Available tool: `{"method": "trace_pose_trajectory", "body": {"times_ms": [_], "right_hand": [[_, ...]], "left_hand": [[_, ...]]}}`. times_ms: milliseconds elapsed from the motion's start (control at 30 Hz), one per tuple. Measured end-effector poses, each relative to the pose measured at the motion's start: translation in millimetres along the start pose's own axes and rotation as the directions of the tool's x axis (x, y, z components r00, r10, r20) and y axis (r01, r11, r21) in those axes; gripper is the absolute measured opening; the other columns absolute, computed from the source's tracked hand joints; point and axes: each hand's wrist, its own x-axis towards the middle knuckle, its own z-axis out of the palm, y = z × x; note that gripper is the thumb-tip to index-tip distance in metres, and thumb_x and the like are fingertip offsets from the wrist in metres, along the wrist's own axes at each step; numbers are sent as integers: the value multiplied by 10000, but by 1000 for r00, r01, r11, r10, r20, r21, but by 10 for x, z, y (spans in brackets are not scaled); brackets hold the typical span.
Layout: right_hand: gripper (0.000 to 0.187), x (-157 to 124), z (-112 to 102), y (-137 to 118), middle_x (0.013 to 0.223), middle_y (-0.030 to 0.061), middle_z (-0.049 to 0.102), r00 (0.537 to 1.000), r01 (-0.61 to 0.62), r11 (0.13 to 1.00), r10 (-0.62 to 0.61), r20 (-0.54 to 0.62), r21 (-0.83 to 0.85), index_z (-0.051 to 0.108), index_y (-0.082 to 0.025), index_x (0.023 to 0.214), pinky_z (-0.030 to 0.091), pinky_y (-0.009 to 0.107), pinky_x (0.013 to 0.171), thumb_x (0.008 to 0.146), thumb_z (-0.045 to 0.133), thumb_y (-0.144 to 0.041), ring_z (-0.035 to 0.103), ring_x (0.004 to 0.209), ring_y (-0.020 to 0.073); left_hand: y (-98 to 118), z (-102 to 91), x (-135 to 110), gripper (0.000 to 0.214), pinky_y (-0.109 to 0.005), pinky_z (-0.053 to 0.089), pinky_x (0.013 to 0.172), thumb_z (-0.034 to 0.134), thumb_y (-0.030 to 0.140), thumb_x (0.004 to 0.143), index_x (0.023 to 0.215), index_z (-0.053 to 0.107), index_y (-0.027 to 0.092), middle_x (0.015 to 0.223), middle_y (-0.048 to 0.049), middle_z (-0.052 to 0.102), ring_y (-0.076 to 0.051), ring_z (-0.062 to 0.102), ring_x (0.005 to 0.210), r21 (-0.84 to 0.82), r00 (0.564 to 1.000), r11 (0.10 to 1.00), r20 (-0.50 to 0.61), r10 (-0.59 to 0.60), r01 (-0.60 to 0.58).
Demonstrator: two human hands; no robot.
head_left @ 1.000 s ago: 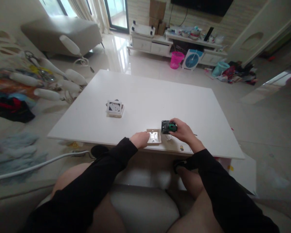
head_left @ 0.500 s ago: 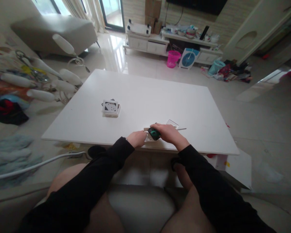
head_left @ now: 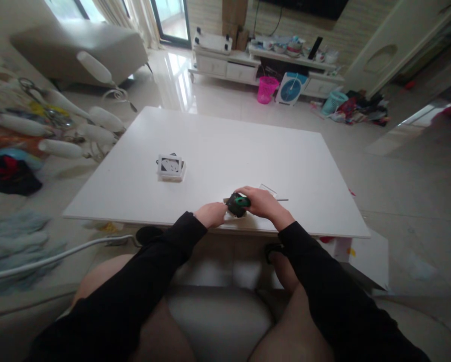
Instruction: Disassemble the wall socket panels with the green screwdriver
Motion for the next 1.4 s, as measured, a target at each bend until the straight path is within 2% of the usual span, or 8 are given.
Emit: {"method": "trace_pose_trajectory", "body": {"times_ms": [100,200,267,433,633,900,1300,1400], "right_hand": [[283,-64,-131,128,1175,43,763,983,-162,986,159,-88,-25,688,-292,1162,464,310,771,899,620,-213,701,1030,255],[160,-136,-228,311,1002,65,776,917,-379,924,366,-156,-58,708,-274,1031,418,310,691,918,595,-283,695,899,261],[149,-188,-257,457,943,80,770,871,-476,877,459,-174,-67,713,-262,1000,404,314,676,902,608,-298,684,857,263],[250,-316,-206,797,909,104,766,813,-576,814,560,-160,-74,744,-248,979,418,327,684,798,598,-157,688,860,283],[192,-349,56,1014,961,124,780,781,-624,780,621,-65,-43,767,-221,954,447,313,699,812,639,-203,709,885,277],[290,-202,387,1037,1102,130,771,747,-663,745,665,3,-77,749,-196,1120,469,268,755,877,601,-138,721,964,233],[264,-141,457,997,1092,122,766,741,-670,736,671,-25,-97,708,-228,1151,437,286,733,927,574,-184,710,949,248],[276,-127,445,983,1074,122,760,756,-653,751,653,-30,-103,687,-228,1164,426,288,717,915,580,-177,704,930,250]], "left_hand": [[2,9,12,296,-343,566,943,564,131,906,1144,740,129,1168,-189,770,-286,742,1103,5,1000,1000,2,-9,9],[10,14,13,293,-340,567,929,584,144,903,1152,739,131,1144,-189,773,-285,749,1070,0,1000,1000,0,-14,14],[20,0,0,321,-324,565,922,604,156,898,1195,727,154,1127,-166,779,-270,752,1050,-6,1000,1000,-3,-15,15],[51,-46,-47,343,-320,559,910,574,148,919,1234,705,181,1117,-147,777,-262,746,1056,-1,999,1000,-21,-27,27],[85,-35,-66,265,-389,579,870,499,157,955,1055,744,141,1060,-189,768,-314,754,1030,36,994,994,-57,-98,101],[135,-6,-68,248,-412,586,883,544,150,926,1062,750,142,1057,-196,767,-340,749,1080,39,986,989,-86,-140,143],[207,36,-63,209,-387,588,881,637,245,904,1049,755,152,1031,-180,779,-333,753,1075,14,984,988,-100,-150,152],[215,27,-69,207,-393,589,879,619,241,918,1047,753,150,1028,-179,780,-335,755,1073,12,983,988,-100,-151,153]]}}
